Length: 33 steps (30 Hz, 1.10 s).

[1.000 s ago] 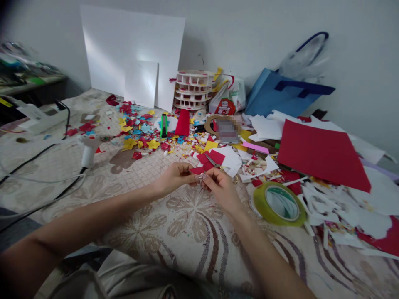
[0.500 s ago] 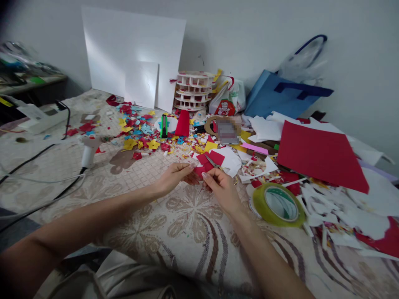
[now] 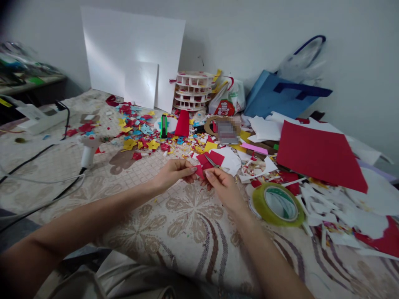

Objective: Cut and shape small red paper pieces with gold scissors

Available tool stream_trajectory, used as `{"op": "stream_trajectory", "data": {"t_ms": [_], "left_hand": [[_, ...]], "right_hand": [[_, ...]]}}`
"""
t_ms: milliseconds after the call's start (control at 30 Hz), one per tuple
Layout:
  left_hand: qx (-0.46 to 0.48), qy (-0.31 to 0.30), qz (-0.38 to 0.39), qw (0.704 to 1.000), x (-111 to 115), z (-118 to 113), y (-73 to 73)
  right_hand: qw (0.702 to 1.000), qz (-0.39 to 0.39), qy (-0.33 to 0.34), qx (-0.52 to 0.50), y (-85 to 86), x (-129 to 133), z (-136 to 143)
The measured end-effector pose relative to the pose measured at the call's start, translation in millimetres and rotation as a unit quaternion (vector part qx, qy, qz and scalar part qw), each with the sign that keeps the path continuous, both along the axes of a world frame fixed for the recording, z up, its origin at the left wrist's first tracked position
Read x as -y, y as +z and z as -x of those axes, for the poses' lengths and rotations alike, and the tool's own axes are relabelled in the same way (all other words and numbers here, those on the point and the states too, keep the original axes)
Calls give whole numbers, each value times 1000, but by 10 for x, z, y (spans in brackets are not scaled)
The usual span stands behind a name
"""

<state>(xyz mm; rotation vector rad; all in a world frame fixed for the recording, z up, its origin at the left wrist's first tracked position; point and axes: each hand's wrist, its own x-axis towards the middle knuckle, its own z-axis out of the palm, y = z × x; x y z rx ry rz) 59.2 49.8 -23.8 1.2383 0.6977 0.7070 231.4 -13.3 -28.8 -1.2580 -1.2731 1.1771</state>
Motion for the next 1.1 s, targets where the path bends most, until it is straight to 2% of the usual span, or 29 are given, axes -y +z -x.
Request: {"op": "stream_trajectory", "data": {"t_ms": [233,367,433,467,567,700,833,1100], "left_hand": [[0,-7,41,999,21,-6,27],[4,-25,107,994,-6,12,36],[14,-33,106,994,-28,23,30],[18,-26,91,995,-38,25,24],[15,16,19,1000,-53,18,7],[-1,37,-62,997,-27,0,6],[-17,13,-66,998,10,2,11],[-11,-14,-50,999,17,-4,-18]], "right_hand": [[995,-30,-8,94,3,-1,-10],[962,-144,-43,229,69,28,15],[945,-193,-45,261,103,41,30],[946,-199,-50,252,111,42,35],[975,-137,-73,157,87,25,36],[998,-31,-41,26,9,-6,41],[999,5,-33,14,-18,2,77],[998,10,-57,-7,-17,20,112]]}}
